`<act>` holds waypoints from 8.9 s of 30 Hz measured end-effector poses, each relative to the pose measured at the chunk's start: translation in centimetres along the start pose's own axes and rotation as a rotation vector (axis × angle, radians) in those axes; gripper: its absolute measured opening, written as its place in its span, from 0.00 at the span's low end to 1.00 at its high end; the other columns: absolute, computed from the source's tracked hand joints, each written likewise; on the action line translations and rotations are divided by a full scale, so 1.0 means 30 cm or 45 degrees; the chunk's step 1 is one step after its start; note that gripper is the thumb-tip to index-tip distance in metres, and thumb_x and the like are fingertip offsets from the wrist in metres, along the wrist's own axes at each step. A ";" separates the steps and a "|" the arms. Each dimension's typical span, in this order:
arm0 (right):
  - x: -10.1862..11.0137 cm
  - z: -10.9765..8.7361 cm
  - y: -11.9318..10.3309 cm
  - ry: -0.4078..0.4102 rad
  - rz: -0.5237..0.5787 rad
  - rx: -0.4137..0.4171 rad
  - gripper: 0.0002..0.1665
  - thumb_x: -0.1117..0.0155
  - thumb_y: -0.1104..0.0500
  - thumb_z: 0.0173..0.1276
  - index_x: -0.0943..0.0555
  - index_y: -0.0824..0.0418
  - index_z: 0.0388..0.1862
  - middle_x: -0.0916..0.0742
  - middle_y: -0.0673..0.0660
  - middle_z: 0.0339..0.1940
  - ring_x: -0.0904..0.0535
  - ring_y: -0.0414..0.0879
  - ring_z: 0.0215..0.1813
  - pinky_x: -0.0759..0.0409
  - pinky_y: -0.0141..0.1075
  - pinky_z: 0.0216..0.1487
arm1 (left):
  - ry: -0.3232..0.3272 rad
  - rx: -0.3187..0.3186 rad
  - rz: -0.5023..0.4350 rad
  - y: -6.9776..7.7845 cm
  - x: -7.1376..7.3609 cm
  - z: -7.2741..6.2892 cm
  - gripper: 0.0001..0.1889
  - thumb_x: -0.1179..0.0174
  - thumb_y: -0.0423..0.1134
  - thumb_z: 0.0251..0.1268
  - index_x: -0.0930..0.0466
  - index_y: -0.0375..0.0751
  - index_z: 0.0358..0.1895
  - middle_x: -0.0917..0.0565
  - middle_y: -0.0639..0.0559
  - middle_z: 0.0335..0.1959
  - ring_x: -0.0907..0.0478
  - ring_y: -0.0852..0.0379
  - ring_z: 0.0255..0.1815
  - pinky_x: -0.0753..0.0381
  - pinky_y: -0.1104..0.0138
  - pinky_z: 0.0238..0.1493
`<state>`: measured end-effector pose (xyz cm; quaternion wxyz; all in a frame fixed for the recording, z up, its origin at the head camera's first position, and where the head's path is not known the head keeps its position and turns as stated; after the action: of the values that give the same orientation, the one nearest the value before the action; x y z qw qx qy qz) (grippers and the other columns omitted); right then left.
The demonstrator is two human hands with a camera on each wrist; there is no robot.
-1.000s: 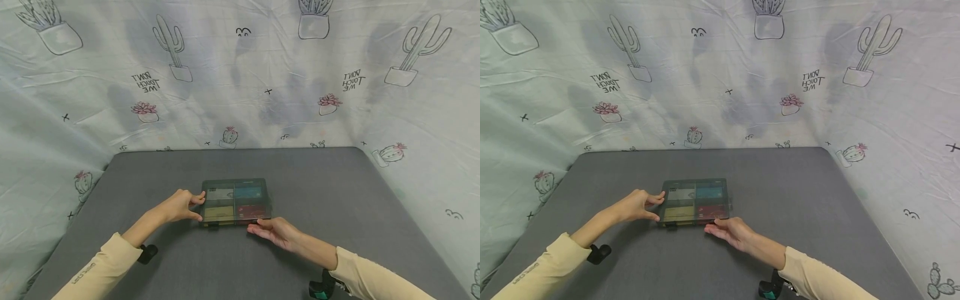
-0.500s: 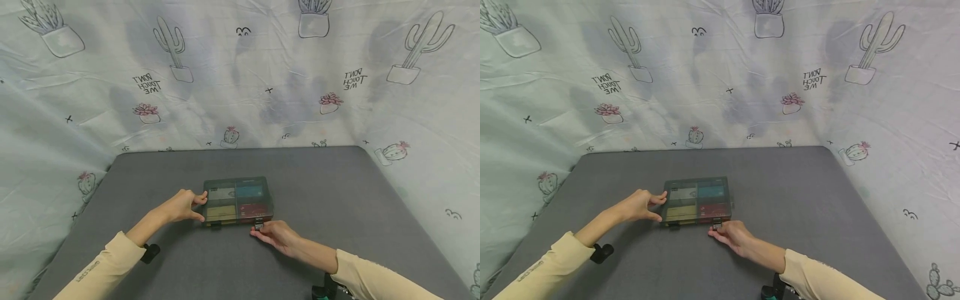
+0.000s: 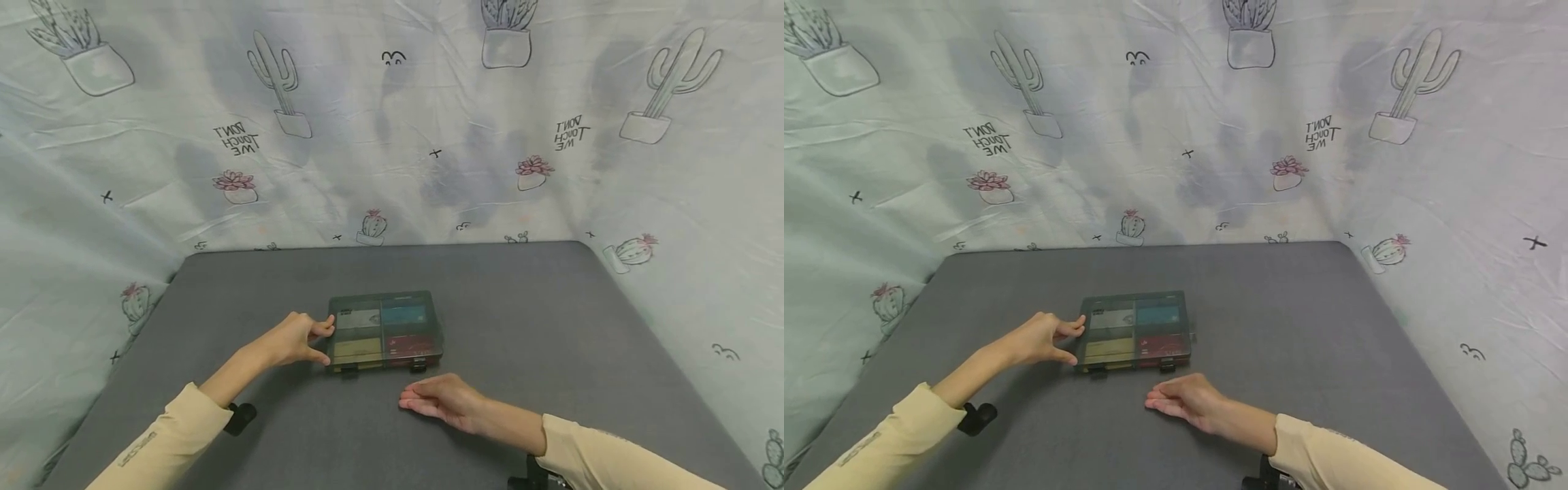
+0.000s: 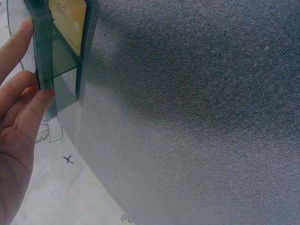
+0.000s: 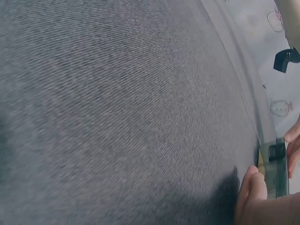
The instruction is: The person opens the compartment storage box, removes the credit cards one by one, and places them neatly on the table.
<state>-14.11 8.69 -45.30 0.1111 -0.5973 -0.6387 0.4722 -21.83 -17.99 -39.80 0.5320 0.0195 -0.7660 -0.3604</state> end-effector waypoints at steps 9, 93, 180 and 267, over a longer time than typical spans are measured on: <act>-0.088 0.068 -0.005 -0.062 -0.011 0.085 0.22 0.49 0.71 0.73 0.34 0.84 0.62 0.17 0.68 0.52 0.17 0.49 0.51 0.20 0.33 0.56 | 0.001 -0.014 -0.018 -0.012 0.004 -0.006 0.31 0.25 0.38 0.45 0.21 0.28 0.55 0.32 0.34 0.65 0.22 0.39 0.54 0.16 0.58 0.48; 0.170 0.003 -0.172 0.187 -1.221 1.125 0.30 0.27 0.65 0.55 0.22 0.70 0.58 0.23 0.66 0.63 0.26 0.60 0.62 0.19 0.42 0.56 | 0.119 -0.315 0.090 -0.087 -0.032 -0.054 0.38 0.29 0.44 0.54 0.31 0.25 0.64 0.37 0.34 0.70 0.19 0.43 0.47 0.15 0.65 0.35; 0.250 0.411 -0.540 0.315 -1.483 1.004 0.44 0.27 0.64 0.55 0.34 0.67 0.70 0.21 0.69 0.59 0.15 0.56 0.43 0.29 0.33 0.27 | 0.260 -0.114 -0.231 -0.100 -0.042 -0.035 0.30 0.25 0.40 0.45 0.20 0.26 0.52 0.26 0.35 0.61 0.22 0.44 0.54 0.17 0.67 0.48; 0.207 -0.031 -0.166 0.127 -0.637 0.678 0.26 0.35 0.64 0.66 0.27 0.79 0.59 0.22 0.75 0.58 0.18 0.51 0.52 0.17 0.40 0.53 | 0.239 -0.056 -0.279 -0.081 -0.043 -0.043 0.28 0.26 0.37 0.45 0.19 0.27 0.51 0.27 0.35 0.61 0.22 0.44 0.55 0.17 0.65 0.48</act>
<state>-18.37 15.31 -43.77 0.4057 -0.3951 -0.6136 0.5504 -21.06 -19.95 -41.99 0.5590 0.1250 -0.6981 -0.4297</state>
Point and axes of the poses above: each hand's wrist, its own z-axis towards the middle knuckle, its own x-axis out of the back of the hand, y = z × x, the point moved 4 cm from there along z, towards the middle knuckle
